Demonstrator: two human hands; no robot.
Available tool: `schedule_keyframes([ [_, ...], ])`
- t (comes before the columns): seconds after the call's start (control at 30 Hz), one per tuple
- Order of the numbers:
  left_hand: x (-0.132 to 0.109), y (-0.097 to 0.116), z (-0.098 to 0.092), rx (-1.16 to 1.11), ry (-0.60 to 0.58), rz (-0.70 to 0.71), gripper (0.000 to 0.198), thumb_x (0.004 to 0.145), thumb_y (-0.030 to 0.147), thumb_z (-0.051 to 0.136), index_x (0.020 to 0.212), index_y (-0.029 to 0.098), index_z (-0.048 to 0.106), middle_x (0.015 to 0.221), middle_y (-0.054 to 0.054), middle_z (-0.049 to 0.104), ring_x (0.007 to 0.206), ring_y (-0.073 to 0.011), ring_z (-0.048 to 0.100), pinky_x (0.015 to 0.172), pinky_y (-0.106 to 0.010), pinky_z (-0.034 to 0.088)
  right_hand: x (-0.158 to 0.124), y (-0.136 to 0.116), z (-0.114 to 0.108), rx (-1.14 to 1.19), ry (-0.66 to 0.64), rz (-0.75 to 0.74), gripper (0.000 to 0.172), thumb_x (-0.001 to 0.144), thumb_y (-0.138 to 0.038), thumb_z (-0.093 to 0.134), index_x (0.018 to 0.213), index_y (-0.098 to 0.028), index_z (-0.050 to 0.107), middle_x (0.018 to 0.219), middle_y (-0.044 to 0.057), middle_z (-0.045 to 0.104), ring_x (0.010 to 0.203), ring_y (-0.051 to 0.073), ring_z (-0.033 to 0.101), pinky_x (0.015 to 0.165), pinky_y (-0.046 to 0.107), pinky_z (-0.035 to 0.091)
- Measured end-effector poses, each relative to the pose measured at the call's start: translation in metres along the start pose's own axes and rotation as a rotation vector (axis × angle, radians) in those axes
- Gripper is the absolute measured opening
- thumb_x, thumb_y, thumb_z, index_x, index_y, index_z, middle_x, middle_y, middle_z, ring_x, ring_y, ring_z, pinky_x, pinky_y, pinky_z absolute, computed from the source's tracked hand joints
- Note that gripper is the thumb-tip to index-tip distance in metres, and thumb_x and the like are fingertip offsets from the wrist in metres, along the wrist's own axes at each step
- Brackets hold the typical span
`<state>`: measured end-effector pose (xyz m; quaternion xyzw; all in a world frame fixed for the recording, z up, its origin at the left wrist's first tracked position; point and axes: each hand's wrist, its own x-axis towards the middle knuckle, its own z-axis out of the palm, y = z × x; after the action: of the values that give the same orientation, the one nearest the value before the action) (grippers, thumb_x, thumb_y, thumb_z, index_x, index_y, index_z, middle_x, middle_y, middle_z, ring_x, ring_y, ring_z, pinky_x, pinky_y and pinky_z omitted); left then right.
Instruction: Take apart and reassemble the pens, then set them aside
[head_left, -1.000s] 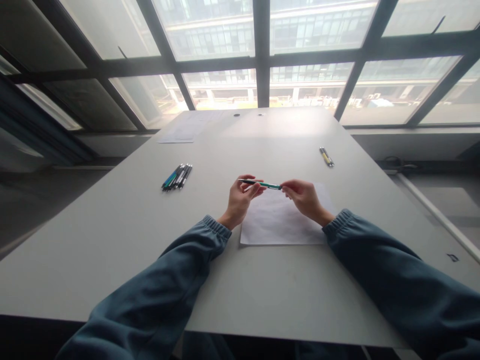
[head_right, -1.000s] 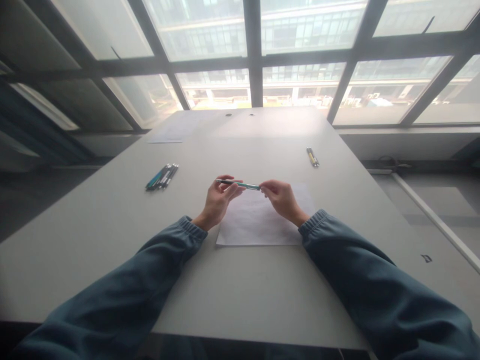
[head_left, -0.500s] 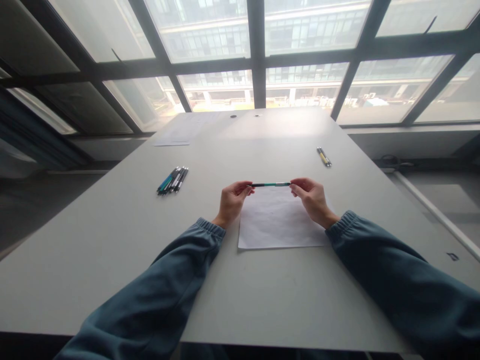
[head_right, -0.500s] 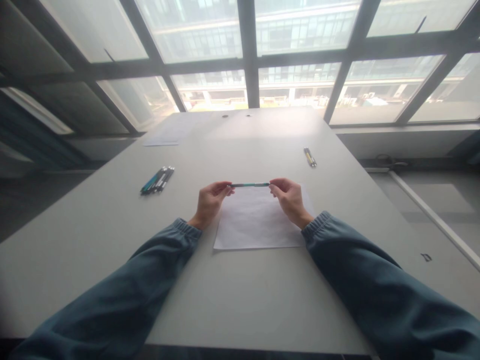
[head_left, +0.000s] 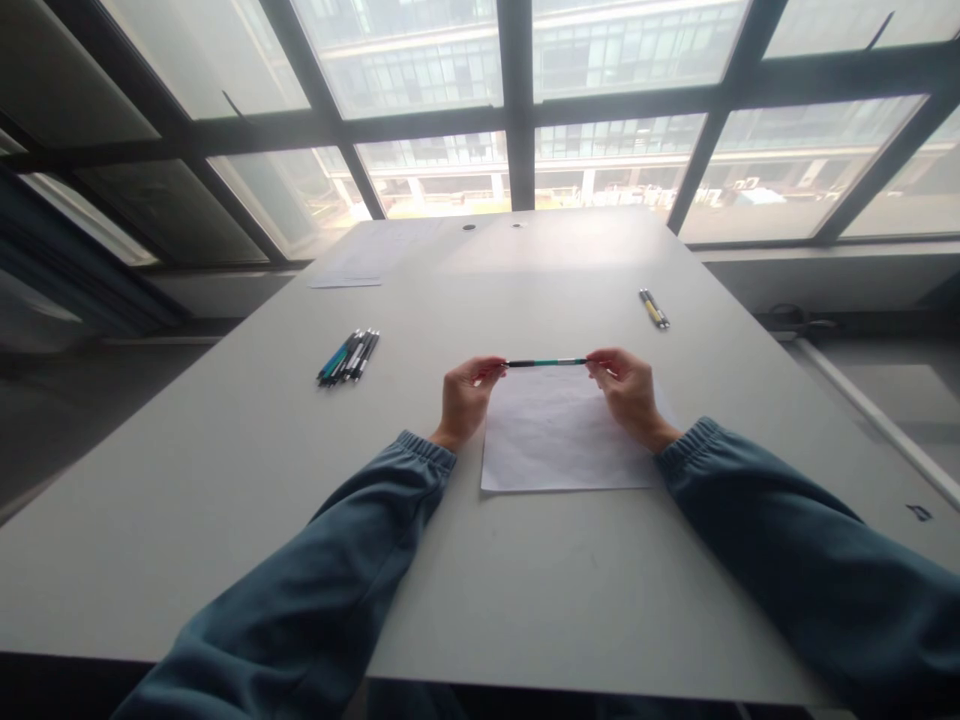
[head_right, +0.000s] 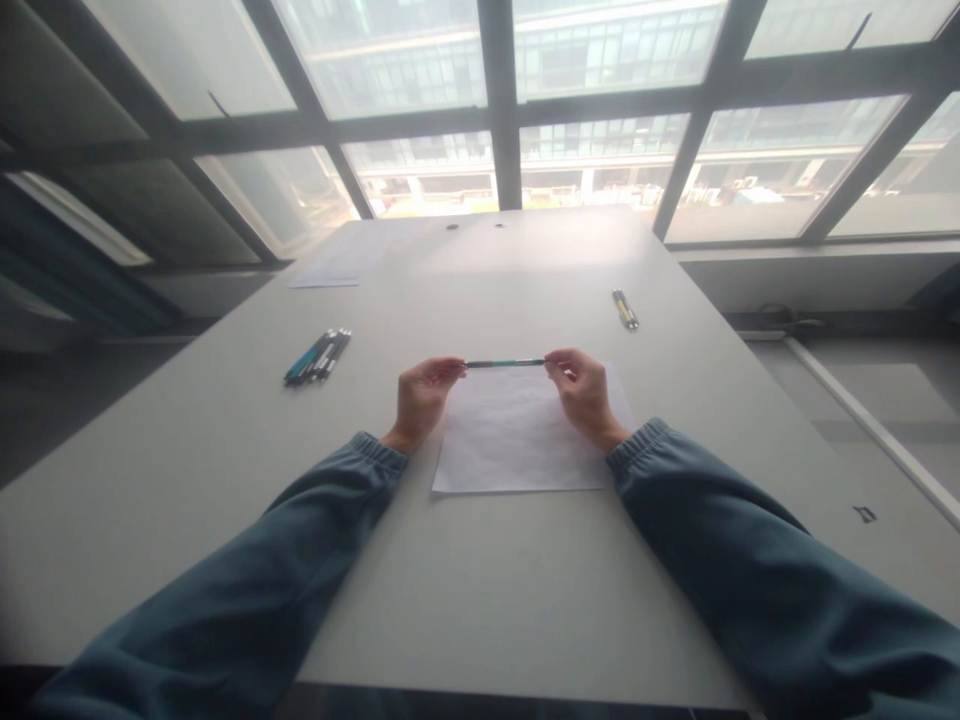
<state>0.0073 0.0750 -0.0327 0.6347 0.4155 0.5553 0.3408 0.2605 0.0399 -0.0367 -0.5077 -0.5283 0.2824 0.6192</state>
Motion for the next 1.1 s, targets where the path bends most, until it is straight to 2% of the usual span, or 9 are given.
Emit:
schedule_keyframes([
  [0.3,0.001,0.009,-0.003,0.188,-0.008,0.106,0.015,0.088,0.034,0.070,0.093,0.022,0.079,0.095,-0.005,0.076,0.086,-0.0177,0.070,0.072,-0.028,0.053,0.001,0.007,0.000,-0.037,0.019,-0.035,0.022,0.081,-0.038,0.072,0.090,-0.018,0.073,0.081,0.005,0.070,0.073,0.018,0.063,0.062,0.030,0.050],
  [0.57,0.001,0.010,-0.003,0.192,-0.001,0.135,0.013,0.087,0.032,0.071,0.092,0.023,0.078,0.093,-0.005,0.076,0.084,-0.0174,0.069,0.071,-0.028,0.053,0.000,0.007,0.001,-0.065,0.030,-0.052,0.025,0.082,-0.042,0.070,0.091,-0.019,0.073,0.082,0.005,0.070,0.075,0.019,0.063,0.065,0.031,0.052],
  [1.1,0.001,0.013,-0.003,0.213,-0.005,0.126,0.016,0.088,0.035,0.070,0.093,0.022,0.078,0.094,-0.005,0.076,0.086,-0.0181,0.069,0.073,-0.028,0.053,0.000,0.004,0.001,-0.052,0.040,-0.079,0.019,0.084,-0.037,0.071,0.091,-0.019,0.072,0.083,0.005,0.071,0.075,0.018,0.064,0.067,0.032,0.053],
])
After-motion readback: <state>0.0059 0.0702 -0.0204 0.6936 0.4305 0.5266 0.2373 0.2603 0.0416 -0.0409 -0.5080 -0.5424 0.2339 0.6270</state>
